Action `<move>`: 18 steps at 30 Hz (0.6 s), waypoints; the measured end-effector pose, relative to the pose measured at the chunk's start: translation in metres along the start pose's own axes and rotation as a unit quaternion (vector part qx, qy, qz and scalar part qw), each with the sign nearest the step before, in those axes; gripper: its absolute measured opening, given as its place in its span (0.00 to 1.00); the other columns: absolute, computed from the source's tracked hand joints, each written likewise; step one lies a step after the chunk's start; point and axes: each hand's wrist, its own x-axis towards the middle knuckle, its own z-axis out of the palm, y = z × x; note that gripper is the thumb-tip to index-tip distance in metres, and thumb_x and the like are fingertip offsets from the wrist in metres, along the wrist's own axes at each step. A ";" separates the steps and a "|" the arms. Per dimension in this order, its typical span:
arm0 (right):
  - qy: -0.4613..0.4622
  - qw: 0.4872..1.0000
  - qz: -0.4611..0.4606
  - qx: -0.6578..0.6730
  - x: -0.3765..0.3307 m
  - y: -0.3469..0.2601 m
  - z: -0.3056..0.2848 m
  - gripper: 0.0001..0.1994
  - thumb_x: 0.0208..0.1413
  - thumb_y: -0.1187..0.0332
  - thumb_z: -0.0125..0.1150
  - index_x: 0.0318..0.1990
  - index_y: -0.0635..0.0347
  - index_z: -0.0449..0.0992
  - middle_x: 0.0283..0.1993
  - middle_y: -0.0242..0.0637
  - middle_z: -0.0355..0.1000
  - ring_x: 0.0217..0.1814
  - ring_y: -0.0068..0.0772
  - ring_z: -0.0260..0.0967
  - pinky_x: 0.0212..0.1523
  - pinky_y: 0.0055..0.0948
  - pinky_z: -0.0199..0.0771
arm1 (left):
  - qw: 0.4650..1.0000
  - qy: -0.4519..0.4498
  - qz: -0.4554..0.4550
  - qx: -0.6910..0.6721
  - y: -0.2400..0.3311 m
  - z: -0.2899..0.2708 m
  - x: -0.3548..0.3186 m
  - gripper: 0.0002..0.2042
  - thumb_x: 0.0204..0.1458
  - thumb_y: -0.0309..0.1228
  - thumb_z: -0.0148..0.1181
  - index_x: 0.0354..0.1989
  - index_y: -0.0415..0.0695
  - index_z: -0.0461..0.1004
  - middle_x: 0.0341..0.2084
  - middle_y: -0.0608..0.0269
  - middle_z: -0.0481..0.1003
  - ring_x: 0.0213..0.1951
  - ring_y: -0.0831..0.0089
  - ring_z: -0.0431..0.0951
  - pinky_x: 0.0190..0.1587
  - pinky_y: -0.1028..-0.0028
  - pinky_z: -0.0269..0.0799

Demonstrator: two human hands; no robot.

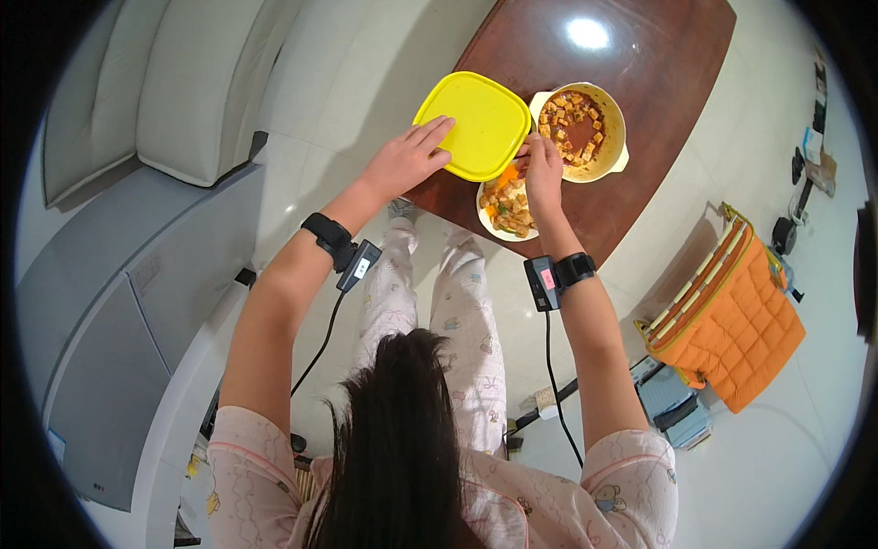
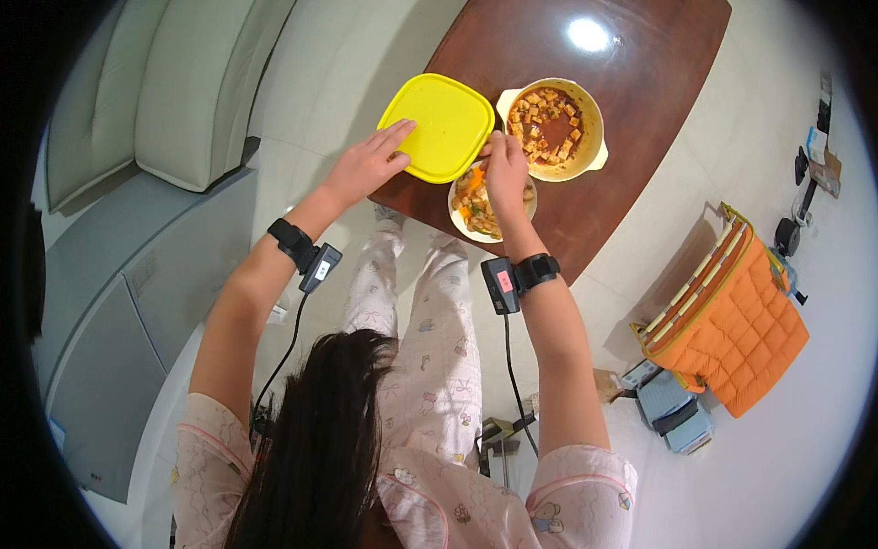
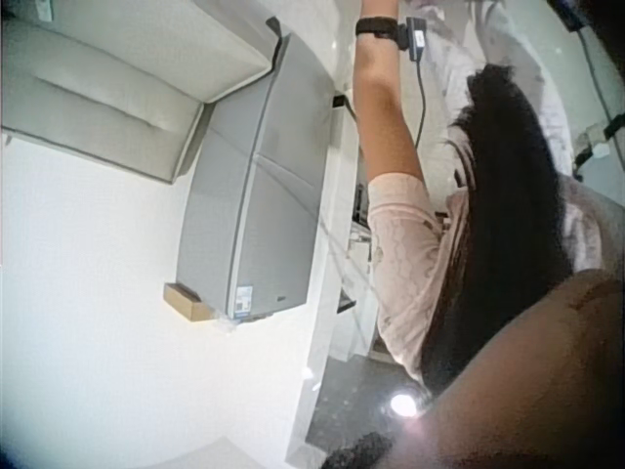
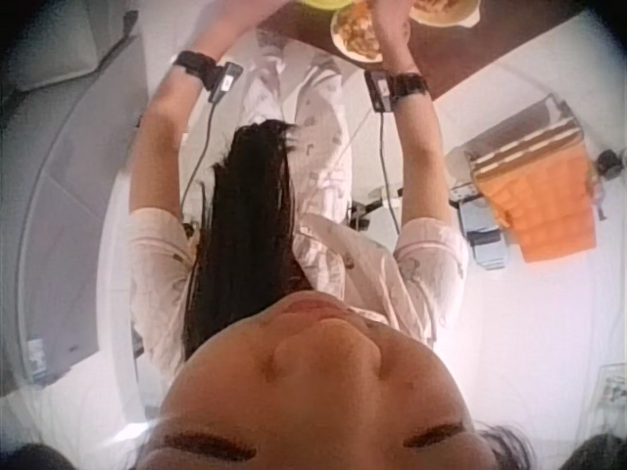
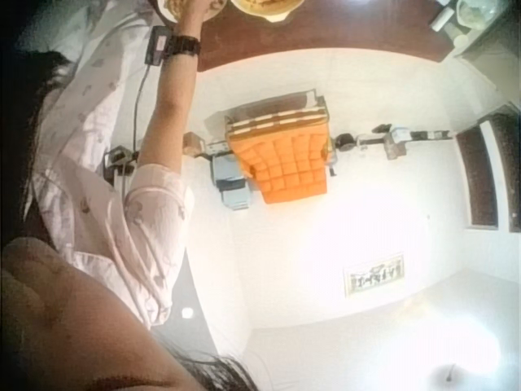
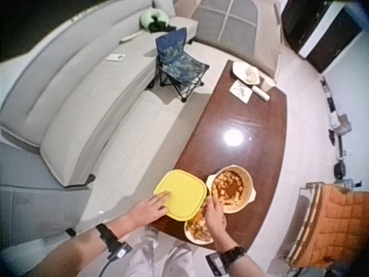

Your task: The person carries a bowl of food from a dining table to a kitchen counter, places another bowl into a refrigerator, covers a bowl with a lid on the dining table, and moves a plate with bread to the table.

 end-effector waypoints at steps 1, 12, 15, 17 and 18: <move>0.004 0.998 -0.011 -0.058 0.002 0.003 0.002 0.13 0.56 0.63 0.44 0.31 0.66 0.67 0.22 0.31 0.64 0.20 0.17 0.59 0.19 0.17 0.58 | 1.000 -0.001 0.000 -0.001 -0.001 0.002 0.001 0.04 0.42 0.26 0.51 0.25 0.43 0.63 0.51 0.57 0.61 0.50 0.64 0.66 0.43 0.73 0.69; -0.043 0.997 -0.061 0.009 0.009 0.001 0.019 0.08 0.54 0.69 0.47 0.34 0.67 0.66 0.24 0.30 0.65 0.23 0.16 0.59 0.22 0.17 0.59 | 0.998 0.056 -0.026 -0.001 -0.001 -0.002 -0.002 0.04 0.40 0.24 0.52 0.21 0.42 0.62 0.49 0.55 0.64 0.51 0.61 0.64 0.50 0.63 0.62; -0.062 0.992 -0.102 0.033 0.009 -0.014 0.032 0.08 0.55 0.69 0.47 0.37 0.67 0.66 0.26 0.30 0.66 0.24 0.16 0.59 0.22 0.16 0.59 | 0.994 0.090 -0.063 0.026 -0.004 -0.009 -0.009 0.03 0.41 0.26 0.51 0.21 0.43 0.64 0.49 0.55 0.64 0.53 0.62 0.63 0.52 0.63 0.59; -0.075 0.993 -0.077 0.041 0.011 -0.022 0.042 0.08 0.54 0.70 0.47 0.36 0.67 0.68 0.26 0.29 0.66 0.25 0.16 0.60 0.26 0.16 0.61 | 0.991 0.094 -0.094 0.030 -0.007 -0.010 -0.015 0.03 0.41 0.25 0.51 0.21 0.42 0.64 0.49 0.55 0.64 0.53 0.62 0.63 0.53 0.63 0.58; -0.068 0.994 -0.079 0.014 0.013 -0.024 0.047 0.09 0.54 0.69 0.48 0.36 0.67 0.68 0.25 0.31 0.66 0.25 0.18 0.61 0.27 0.18 0.62 | 0.987 0.100 -0.125 0.033 -0.008 -0.009 -0.018 0.03 0.41 0.25 0.51 0.22 0.42 0.64 0.49 0.56 0.64 0.53 0.62 0.62 0.53 0.63 0.58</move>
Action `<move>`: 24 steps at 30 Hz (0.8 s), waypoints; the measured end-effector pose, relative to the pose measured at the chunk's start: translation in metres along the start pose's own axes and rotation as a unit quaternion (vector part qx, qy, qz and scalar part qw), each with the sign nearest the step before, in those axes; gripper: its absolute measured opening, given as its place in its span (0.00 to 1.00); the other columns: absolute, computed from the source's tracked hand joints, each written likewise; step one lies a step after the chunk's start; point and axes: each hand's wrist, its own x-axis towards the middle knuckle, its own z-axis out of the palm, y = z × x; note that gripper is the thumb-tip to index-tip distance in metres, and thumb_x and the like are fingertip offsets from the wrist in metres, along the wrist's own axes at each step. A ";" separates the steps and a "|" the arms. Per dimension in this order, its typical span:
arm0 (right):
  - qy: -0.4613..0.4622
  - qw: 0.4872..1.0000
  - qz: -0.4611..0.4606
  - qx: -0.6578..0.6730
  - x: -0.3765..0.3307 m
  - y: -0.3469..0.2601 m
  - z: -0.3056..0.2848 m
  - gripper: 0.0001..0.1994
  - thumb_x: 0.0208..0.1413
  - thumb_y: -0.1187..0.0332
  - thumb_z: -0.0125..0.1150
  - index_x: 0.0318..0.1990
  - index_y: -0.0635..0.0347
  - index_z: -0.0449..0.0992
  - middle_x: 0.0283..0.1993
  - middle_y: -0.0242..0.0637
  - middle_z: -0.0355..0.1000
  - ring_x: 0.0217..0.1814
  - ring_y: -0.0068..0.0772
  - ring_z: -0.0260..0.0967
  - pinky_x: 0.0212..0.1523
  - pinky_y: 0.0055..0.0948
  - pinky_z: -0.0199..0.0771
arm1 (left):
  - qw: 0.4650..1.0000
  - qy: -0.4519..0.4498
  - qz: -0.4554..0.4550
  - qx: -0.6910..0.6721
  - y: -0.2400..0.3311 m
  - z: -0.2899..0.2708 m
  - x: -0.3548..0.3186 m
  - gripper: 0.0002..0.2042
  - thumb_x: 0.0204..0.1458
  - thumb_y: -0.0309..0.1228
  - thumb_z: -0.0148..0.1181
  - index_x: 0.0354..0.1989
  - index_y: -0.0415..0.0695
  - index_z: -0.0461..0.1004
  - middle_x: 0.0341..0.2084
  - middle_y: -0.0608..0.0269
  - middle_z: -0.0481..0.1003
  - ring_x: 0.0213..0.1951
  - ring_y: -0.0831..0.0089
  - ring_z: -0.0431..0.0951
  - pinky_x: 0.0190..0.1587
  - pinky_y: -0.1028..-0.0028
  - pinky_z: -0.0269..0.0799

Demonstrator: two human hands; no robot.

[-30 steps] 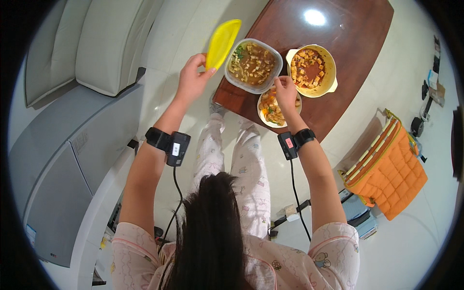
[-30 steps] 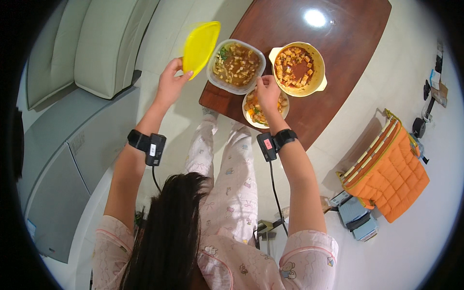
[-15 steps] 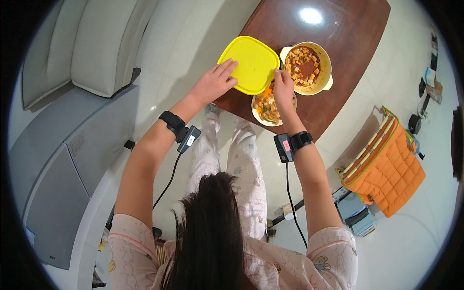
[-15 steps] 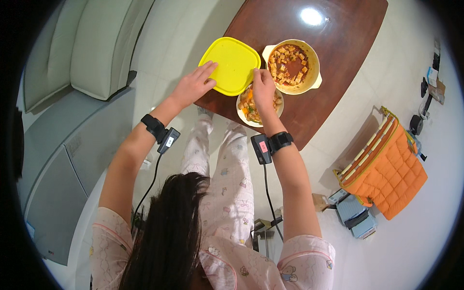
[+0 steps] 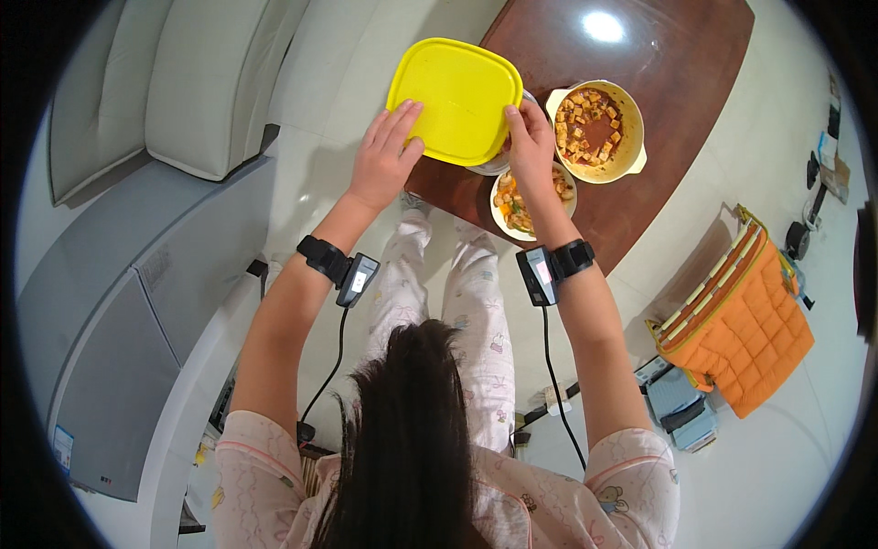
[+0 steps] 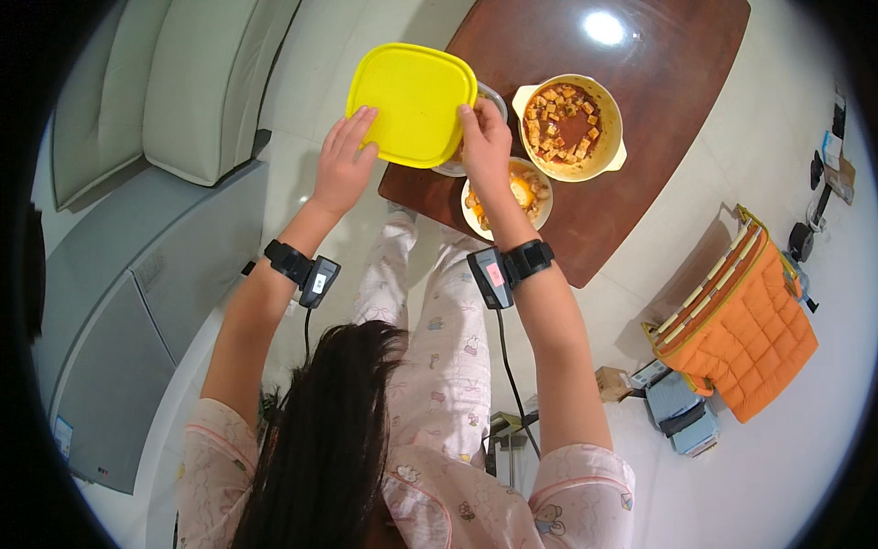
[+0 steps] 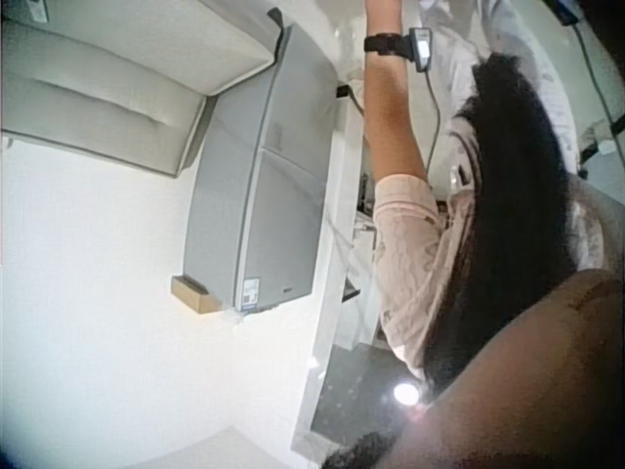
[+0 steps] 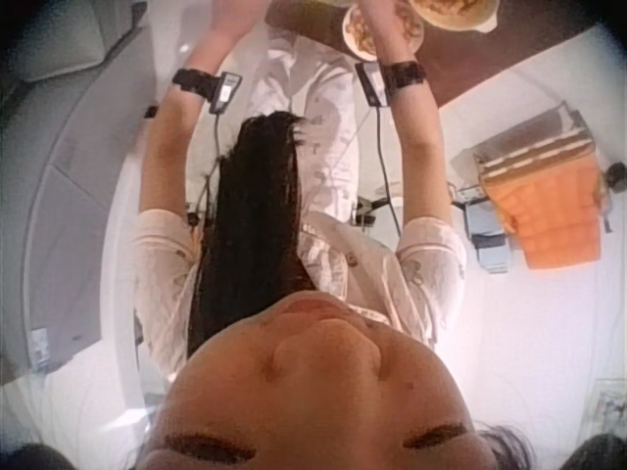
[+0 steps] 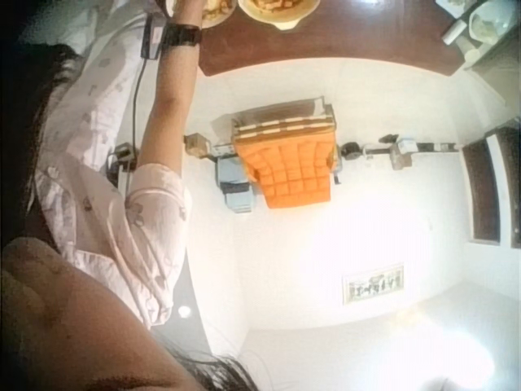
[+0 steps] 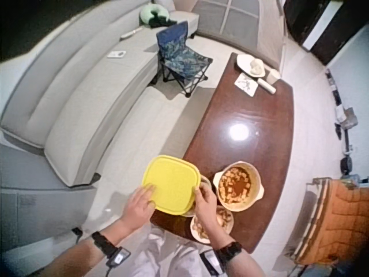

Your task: The person carries a bowl of food from a dining table to a kitchen counter, places another bowl into a refrigerator, covers a bowl with a lid on the dining table, and moves a plate with bread to the table.

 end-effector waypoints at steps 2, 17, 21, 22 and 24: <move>0.007 1.000 -0.001 -0.027 0.009 0.002 0.005 0.09 0.53 0.69 0.49 0.35 0.67 0.68 0.24 0.32 0.67 0.25 0.19 0.61 0.27 0.20 0.63 | 1.000 0.000 -0.015 0.003 -0.004 0.000 -0.002 0.02 0.42 0.25 0.51 0.22 0.42 0.65 0.49 0.55 0.63 0.53 0.62 0.62 0.53 0.63 0.57; 0.097 0.949 0.016 -0.298 -0.005 0.023 -0.027 0.11 0.55 0.65 0.43 0.30 0.65 0.64 0.24 0.50 0.66 0.27 0.47 0.65 0.30 0.37 0.62 | 0.994 -0.076 0.002 -0.084 0.019 0.028 0.008 0.03 0.41 0.24 0.50 0.26 0.39 0.66 0.47 0.53 0.63 0.52 0.58 0.61 0.53 0.63 0.58; 0.102 0.911 -0.006 -0.400 0.001 0.041 -0.036 0.12 0.56 0.63 0.42 0.30 0.64 0.64 0.24 0.52 0.66 0.26 0.50 0.65 0.27 0.38 0.62 | 0.990 -0.091 -0.004 -0.103 0.017 0.036 0.014 0.05 0.40 0.23 0.50 0.26 0.37 0.66 0.48 0.51 0.62 0.52 0.56 0.60 0.53 0.61 0.57; 0.102 0.911 -0.004 -0.401 0.002 0.040 -0.037 0.12 0.56 0.63 0.42 0.30 0.64 0.64 0.24 0.52 0.66 0.26 0.50 0.65 0.27 0.38 0.62 | 0.990 -0.093 -0.004 -0.105 0.018 0.035 0.016 0.05 0.40 0.23 0.50 0.26 0.37 0.66 0.48 0.51 0.62 0.52 0.56 0.60 0.53 0.61 0.57; 0.085 0.900 0.022 -0.426 0.003 0.036 -0.039 0.13 0.55 0.61 0.39 0.29 0.63 0.63 0.28 0.53 0.67 0.32 0.56 0.64 0.31 0.46 0.62 | 0.985 -0.123 -0.006 -0.120 0.021 0.033 0.021 0.08 0.38 0.26 0.52 0.27 0.37 0.67 0.45 0.49 0.63 0.51 0.56 0.61 0.54 0.61 0.55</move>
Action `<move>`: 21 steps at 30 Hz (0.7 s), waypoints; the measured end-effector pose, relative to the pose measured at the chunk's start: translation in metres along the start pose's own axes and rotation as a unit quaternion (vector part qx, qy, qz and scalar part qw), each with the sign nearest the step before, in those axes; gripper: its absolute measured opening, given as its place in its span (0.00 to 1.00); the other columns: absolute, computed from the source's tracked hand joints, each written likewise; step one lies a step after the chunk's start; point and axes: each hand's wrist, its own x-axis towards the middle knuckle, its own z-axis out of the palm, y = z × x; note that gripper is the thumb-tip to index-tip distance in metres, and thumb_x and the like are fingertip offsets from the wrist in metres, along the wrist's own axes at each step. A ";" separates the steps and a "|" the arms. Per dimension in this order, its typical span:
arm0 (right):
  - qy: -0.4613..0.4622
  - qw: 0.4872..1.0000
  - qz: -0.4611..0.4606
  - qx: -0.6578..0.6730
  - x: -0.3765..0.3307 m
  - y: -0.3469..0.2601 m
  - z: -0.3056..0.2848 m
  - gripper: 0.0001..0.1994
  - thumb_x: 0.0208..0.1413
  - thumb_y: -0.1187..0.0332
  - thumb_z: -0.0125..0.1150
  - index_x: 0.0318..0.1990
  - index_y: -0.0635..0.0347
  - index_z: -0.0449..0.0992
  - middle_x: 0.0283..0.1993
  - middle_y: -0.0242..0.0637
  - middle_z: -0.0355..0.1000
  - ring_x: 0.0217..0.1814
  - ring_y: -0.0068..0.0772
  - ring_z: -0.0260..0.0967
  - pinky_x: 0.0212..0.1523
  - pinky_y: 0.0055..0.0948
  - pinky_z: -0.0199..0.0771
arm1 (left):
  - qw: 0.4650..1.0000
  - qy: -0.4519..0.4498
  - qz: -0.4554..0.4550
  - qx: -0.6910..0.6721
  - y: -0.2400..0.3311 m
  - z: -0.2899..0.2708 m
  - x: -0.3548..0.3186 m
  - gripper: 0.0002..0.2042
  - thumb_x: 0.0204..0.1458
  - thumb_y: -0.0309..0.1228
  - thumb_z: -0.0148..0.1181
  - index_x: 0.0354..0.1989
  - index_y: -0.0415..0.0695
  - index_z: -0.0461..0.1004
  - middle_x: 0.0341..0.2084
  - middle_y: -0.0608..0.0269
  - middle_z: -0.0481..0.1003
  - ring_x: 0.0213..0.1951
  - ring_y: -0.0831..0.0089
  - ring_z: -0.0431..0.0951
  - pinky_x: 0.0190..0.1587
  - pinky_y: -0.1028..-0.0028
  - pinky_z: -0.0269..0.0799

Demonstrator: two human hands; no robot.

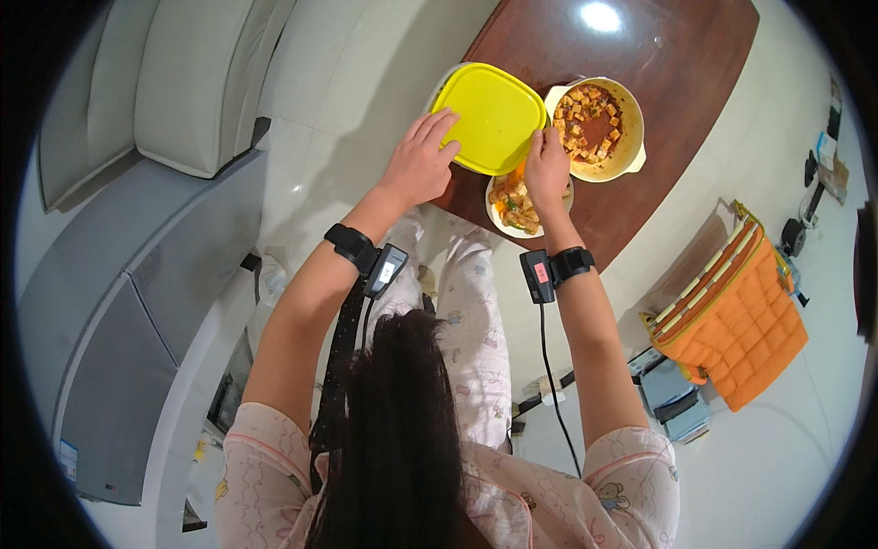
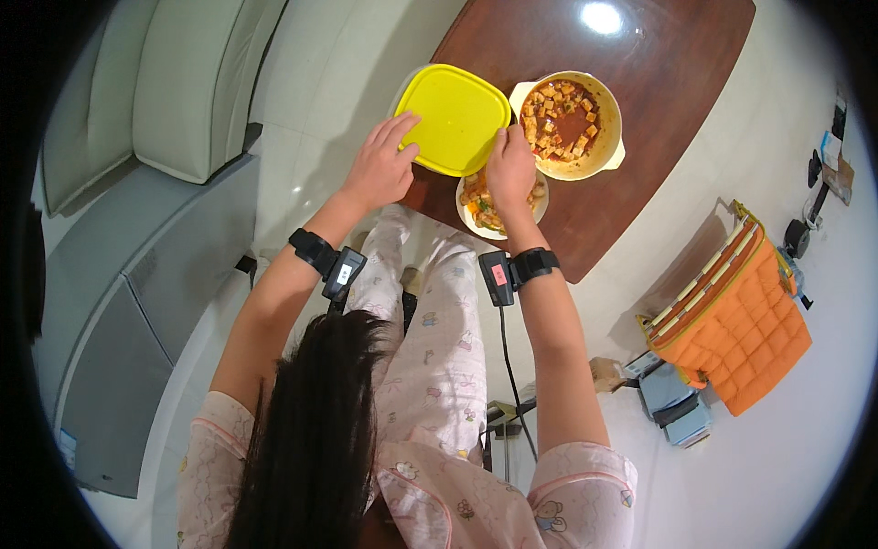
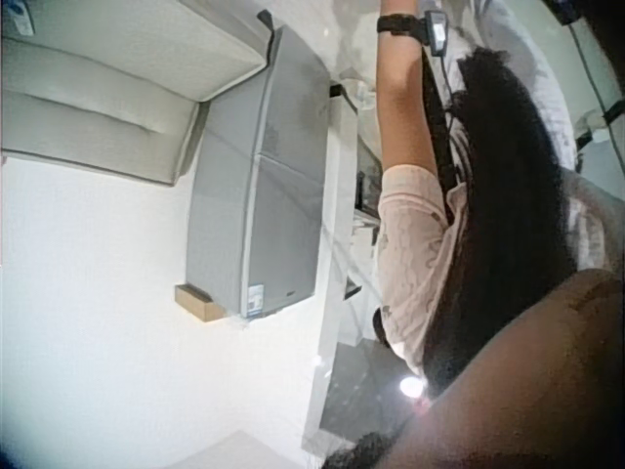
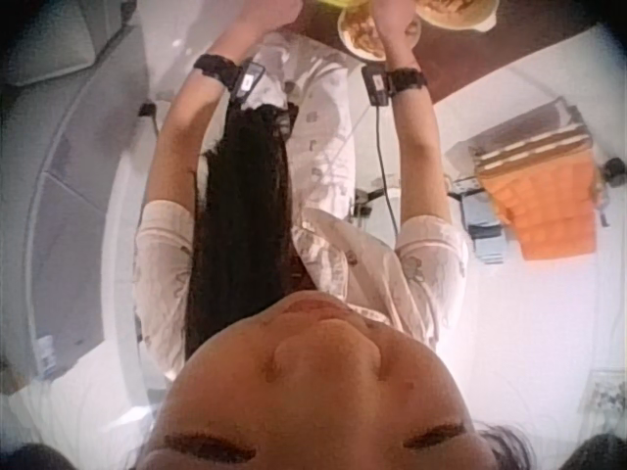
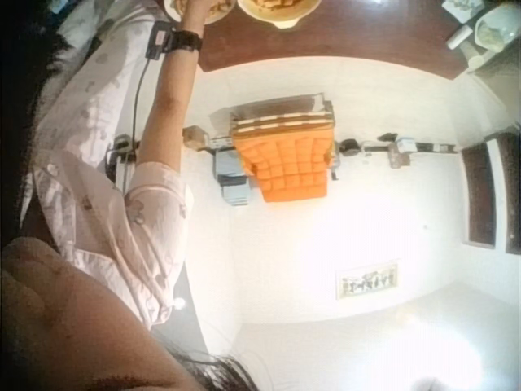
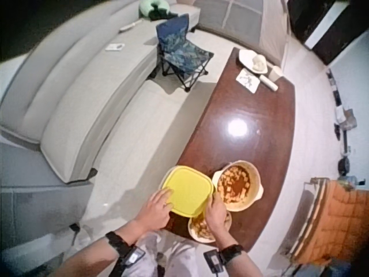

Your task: The person carries a bowl of food from a dining table to a kitchen counter, places another bowl into a refrigerator, covers a bowl with a lid on the dining table, and moves a plate with bread to the table.

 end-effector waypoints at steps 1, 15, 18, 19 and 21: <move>-0.001 1.000 0.001 0.000 0.000 0.000 -0.001 0.13 0.55 0.61 0.39 0.29 0.63 0.63 0.28 0.53 0.67 0.32 0.56 0.64 0.31 0.46 0.62 | 1.000 -0.001 0.000 -0.001 0.000 0.001 0.000 0.08 0.38 0.26 0.52 0.27 0.37 0.67 0.45 0.49 0.63 0.51 0.56 0.61 0.54 0.61 0.55; 0.009 0.999 -0.042 0.028 0.007 0.006 0.000 0.12 0.53 0.66 0.45 0.25 0.66 0.65 0.22 0.55 0.66 0.27 0.58 0.64 0.27 0.47 0.63 | 0.862 0.087 -0.438 -0.239 -0.025 0.031 0.023 0.09 0.41 0.29 0.59 0.29 0.37 0.69 0.27 0.54 0.71 0.31 0.61 0.72 0.36 0.68 0.67; 0.015 0.999 -0.050 -0.016 0.007 0.003 -0.001 0.11 0.53 0.66 0.45 0.25 0.66 0.66 0.21 0.55 0.66 0.26 0.57 0.65 0.26 0.46 0.64 | 0.875 0.118 -0.415 -0.220 -0.026 0.034 0.019 0.08 0.42 0.29 0.58 0.28 0.37 0.71 0.25 0.55 0.72 0.29 0.60 0.72 0.35 0.67 0.67; 0.015 0.999 -0.049 -0.016 0.007 0.003 -0.001 0.11 0.53 0.66 0.45 0.25 0.66 0.66 0.21 0.55 0.66 0.26 0.57 0.65 0.26 0.46 0.64 | 0.875 0.117 -0.415 -0.220 -0.025 0.033 0.019 0.08 0.42 0.29 0.58 0.28 0.37 0.71 0.25 0.55 0.72 0.29 0.60 0.72 0.35 0.67 0.67; 0.017 0.996 -0.063 -0.066 0.008 0.005 -0.001 0.11 0.52 0.66 0.46 0.25 0.65 0.66 0.20 0.54 0.67 0.23 0.55 0.66 0.24 0.46 0.65 | 0.879 0.087 -0.419 -0.208 -0.023 0.029 0.017 0.08 0.42 0.30 0.57 0.30 0.39 0.72 0.27 0.53 0.73 0.32 0.59 0.73 0.35 0.67 0.68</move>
